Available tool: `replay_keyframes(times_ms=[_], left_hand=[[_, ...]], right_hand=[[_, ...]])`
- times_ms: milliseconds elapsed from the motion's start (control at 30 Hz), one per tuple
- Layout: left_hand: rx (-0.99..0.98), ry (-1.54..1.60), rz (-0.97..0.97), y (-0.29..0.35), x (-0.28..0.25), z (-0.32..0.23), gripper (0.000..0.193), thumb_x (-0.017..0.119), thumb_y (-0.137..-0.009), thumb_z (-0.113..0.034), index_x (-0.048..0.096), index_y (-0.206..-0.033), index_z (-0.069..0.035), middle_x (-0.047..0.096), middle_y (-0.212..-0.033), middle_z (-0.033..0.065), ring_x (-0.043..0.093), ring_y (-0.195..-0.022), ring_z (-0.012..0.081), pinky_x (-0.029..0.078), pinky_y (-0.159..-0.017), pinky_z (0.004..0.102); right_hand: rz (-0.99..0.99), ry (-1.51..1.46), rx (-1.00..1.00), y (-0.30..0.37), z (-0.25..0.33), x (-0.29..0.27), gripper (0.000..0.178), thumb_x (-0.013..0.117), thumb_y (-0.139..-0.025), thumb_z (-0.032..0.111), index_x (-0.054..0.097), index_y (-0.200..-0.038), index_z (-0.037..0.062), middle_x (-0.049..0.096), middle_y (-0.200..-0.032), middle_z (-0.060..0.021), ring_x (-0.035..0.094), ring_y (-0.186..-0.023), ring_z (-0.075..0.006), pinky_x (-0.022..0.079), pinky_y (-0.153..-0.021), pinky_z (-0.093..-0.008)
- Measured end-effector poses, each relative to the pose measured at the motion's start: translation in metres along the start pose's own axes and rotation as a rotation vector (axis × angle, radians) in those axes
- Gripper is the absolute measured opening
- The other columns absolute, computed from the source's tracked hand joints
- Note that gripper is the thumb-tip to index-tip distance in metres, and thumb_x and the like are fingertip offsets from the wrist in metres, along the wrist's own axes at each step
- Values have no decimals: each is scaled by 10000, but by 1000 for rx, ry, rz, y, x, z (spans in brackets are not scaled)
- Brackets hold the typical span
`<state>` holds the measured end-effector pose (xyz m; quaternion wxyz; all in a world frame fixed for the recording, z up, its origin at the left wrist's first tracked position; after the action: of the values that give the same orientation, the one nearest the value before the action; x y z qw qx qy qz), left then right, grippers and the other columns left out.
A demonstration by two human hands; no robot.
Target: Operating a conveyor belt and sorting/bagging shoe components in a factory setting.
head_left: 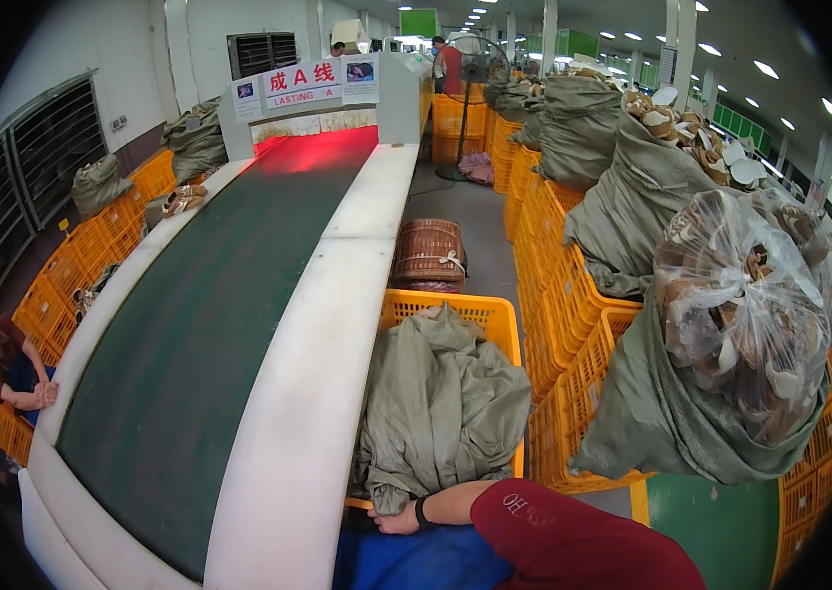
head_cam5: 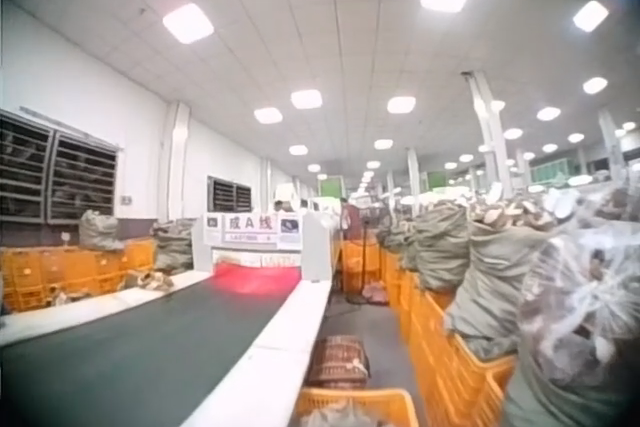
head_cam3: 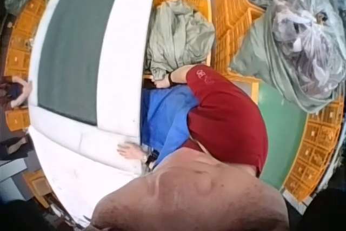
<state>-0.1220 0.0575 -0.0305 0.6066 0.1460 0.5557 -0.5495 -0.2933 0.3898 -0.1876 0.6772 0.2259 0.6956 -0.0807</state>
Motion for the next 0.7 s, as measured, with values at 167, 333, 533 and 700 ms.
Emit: replay_keyframes(times_ms=[167,333,533,700], left_hand=[[-29,105,9,1,-4,1,441,432,-902,-351,486,-1214,-43,506,-1192,183,494,-1084,321,424,-852,416],[-26,97,15,-1,-6,-1,437,461,-890,-348,492,-1211,-52,502,-1200,187,495,-1082,329,422,-855,423],[-66,122,22,4,5,3,457,445,-889,-376,479,-1231,-75,490,-1225,176,480,-1109,323,409,-871,433],[-87,128,76,5,9,4,469,426,-894,-387,458,-1255,-90,479,-1245,167,462,-1134,324,394,-889,443]], right_hand=[[-32,73,-34,-1,1,6,155,488,-732,209,611,-759,118,556,-859,-60,469,-943,-250,378,-897,-434],[-78,-45,-7,2,0,3,148,486,-730,196,606,-738,110,555,-841,-59,471,-940,-248,390,-873,-401],[-115,-73,-14,3,-1,-3,149,488,-728,192,606,-736,101,558,-841,-65,475,-929,-249,395,-857,-394],[-113,-67,-18,4,0,-4,157,490,-724,194,608,-742,92,559,-837,-71,475,-935,-250,399,-849,-386]])
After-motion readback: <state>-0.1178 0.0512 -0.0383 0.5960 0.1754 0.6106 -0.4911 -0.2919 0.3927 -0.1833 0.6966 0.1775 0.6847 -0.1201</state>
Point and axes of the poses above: each hand's wrist, its own y-axis away from the middle knuckle, its own x-axis out of the palm, z = x × y, the point moved 3 cm from there along -y, towards the middle knuckle
